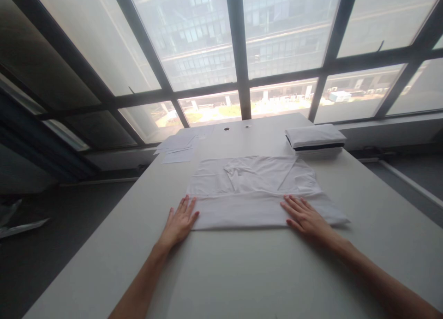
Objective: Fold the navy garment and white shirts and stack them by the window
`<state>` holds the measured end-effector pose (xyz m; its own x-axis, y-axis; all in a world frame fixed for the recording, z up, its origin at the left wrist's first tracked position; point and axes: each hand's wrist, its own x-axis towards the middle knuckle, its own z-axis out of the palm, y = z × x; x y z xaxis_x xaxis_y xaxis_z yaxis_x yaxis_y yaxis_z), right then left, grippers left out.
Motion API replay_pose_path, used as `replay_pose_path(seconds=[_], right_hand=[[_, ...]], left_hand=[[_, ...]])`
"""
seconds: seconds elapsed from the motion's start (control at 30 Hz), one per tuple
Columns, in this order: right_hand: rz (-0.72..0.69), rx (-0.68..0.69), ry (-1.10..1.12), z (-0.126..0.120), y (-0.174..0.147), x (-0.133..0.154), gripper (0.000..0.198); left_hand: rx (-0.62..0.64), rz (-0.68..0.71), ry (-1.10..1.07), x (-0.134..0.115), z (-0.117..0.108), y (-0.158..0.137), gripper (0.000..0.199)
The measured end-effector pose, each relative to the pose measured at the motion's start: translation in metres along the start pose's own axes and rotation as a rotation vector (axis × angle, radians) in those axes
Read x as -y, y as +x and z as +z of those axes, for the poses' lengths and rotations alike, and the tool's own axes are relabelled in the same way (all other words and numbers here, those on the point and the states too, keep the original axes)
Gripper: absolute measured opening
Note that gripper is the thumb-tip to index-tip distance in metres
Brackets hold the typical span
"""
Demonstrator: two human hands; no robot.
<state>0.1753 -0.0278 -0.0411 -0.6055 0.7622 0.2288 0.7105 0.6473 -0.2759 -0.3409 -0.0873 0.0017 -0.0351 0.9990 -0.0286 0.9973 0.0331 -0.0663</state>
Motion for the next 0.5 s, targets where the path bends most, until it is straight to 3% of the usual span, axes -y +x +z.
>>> replay_pose_path(seconds=[0.13,0.27,0.37,0.5], right_hand=[[0.004,0.017,-0.014,0.000,0.000,-0.001,0.060],[0.004,0.026,-0.021,0.001,0.000,-0.002,0.060],[-0.001,0.022,-0.009,0.002,0.000,-0.002,0.059],[0.010,0.034,-0.022,0.001,0.000,-0.003,0.060]], left_hand=[[0.009,-0.039,-0.001,0.003,-0.001,0.000,0.074],[-0.174,-0.054,-0.006,-0.017,-0.012,-0.006,0.070],[-0.220,0.165,-0.106,-0.050,-0.024,-0.014,0.063],[-0.035,0.514,-0.179,-0.090,-0.029,-0.022,0.058]])
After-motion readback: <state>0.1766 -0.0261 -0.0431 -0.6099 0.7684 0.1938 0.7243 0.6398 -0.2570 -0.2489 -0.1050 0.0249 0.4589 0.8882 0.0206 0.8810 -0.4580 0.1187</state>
